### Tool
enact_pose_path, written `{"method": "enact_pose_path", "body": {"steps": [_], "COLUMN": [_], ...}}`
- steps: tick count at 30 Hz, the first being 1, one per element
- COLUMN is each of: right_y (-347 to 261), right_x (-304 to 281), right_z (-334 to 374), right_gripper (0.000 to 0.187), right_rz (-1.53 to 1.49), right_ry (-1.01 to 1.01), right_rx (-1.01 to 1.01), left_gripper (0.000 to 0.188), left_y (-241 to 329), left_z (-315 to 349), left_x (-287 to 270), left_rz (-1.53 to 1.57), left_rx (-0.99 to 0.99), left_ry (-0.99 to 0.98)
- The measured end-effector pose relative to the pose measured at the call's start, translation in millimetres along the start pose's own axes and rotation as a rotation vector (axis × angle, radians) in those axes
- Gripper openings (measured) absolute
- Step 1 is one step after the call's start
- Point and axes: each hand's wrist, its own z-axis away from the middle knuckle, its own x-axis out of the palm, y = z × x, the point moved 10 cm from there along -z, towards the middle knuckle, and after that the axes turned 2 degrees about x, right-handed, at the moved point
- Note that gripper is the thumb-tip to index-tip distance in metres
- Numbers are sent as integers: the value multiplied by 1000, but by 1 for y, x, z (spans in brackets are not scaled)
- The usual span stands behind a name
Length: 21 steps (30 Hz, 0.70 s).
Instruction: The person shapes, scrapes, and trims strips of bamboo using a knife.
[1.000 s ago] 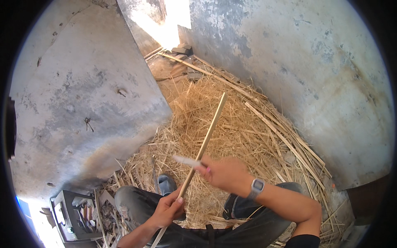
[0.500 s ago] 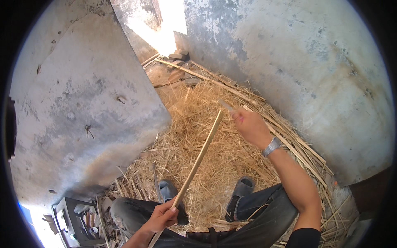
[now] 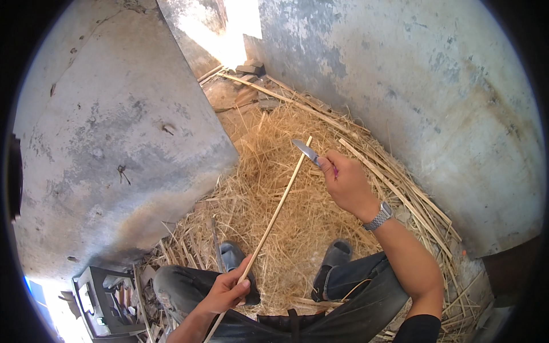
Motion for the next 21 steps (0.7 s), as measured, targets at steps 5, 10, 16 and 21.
{"method": "enact_pose_path", "body": {"steps": [5,10,16,21], "right_y": [8,11,0,-29], "right_x": [8,8,-11,1], "right_z": [-6,-11,-12,2], "right_gripper": [40,40,41,41], "right_rz": [69,51,4,0], "right_ry": [-30,9,91,36], "right_rx": [-38,-36,-16,-96], "left_gripper": [67,73,82,87], "left_y": [6,14,24,34], "left_z": [-5,-8,-13,-15], "left_x": [4,0,10,12], "left_rz": [22,111,188,219], "left_rx": [-13,28,50,92], "left_ry": [9,62,28,49]}}
